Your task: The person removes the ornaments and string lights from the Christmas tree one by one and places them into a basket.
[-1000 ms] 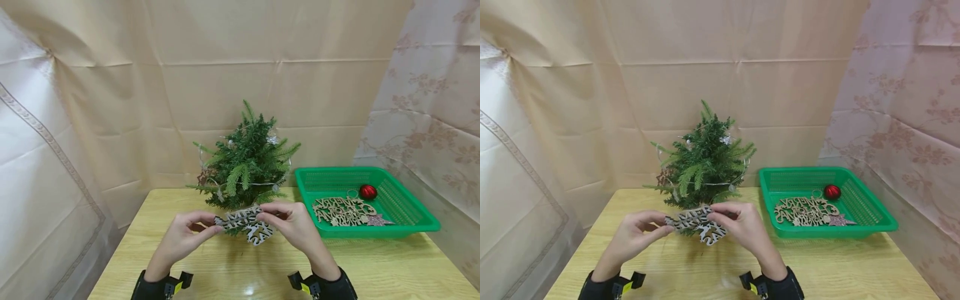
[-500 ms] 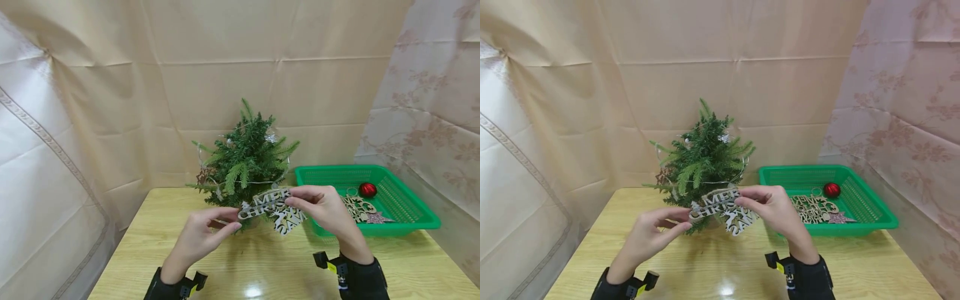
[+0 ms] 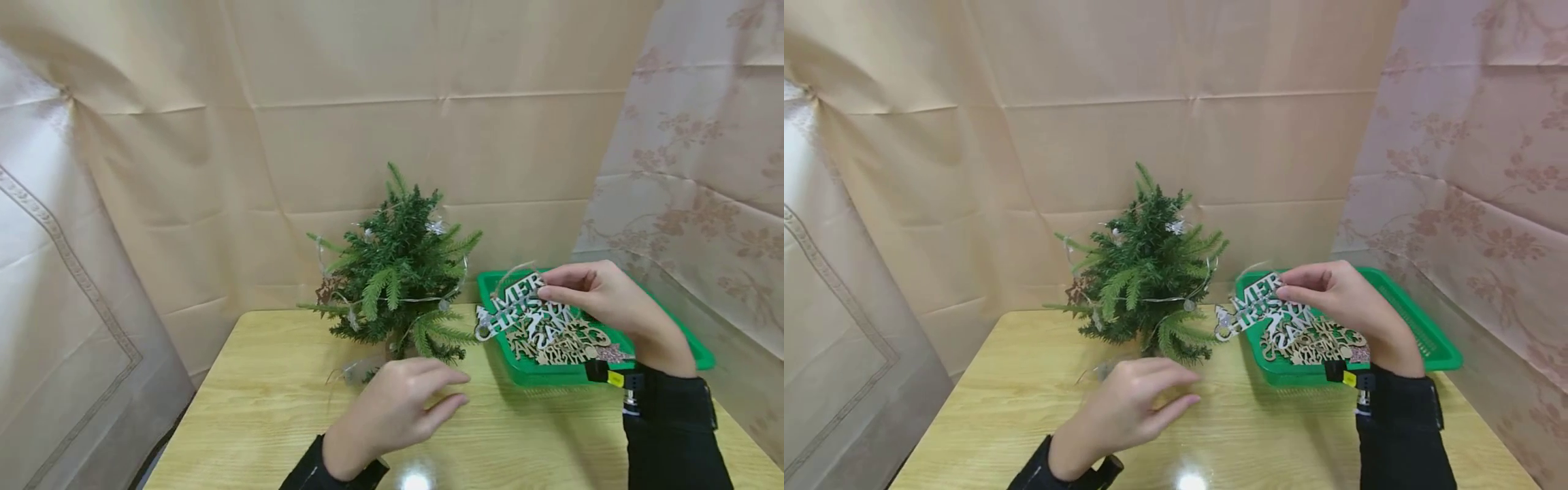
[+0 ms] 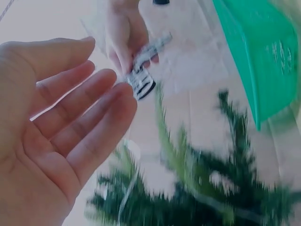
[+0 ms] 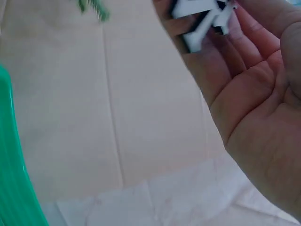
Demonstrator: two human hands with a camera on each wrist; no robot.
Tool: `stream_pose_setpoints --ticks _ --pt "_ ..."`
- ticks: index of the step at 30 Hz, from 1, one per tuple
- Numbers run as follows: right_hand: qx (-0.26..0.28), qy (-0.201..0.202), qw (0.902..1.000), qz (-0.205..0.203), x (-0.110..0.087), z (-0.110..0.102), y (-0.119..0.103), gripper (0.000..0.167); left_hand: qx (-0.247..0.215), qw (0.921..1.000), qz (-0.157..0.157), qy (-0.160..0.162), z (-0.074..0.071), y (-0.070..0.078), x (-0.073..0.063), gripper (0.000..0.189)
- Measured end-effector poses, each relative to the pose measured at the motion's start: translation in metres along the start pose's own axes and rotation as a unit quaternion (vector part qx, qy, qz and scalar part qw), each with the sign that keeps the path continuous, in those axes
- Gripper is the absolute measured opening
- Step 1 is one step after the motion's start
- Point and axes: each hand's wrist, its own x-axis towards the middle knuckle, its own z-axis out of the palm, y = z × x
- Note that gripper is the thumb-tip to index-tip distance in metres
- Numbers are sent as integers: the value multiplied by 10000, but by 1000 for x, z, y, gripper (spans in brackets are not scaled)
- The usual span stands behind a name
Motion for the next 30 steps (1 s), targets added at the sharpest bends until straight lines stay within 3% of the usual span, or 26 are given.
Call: stream_pose_setpoints --ticks 6,10,13,17,23,27,30 --pt "30 21 9983 583 -3 -33 25 23 348 9983 232 -412 26 13 17 15" --pt "-20 113 9938 1109 -5 -53 42 29 323 9972 143 -658 47 15 27 14" --pt "-143 99 9882 1519 -2 -62 56 38 640 9941 95 -866 64 15 33 12" --pt "-129 -79 9796 2004 7 -61 79 54 1166 9872 115 -1085 86 12 40 11" --pt "-272 -430 9702 2369 23 -50 110 68 1628 9777 17 -1330 112 3 48 10" --pt "-361 -709 9623 2603 32 -49 124 66 1961 9665 -80 -1655 125 -2 52 9" --pt "-413 -1035 9553 2739 40 -50 129 55 2204 9557 -187 -1944 135 -5 56 9"
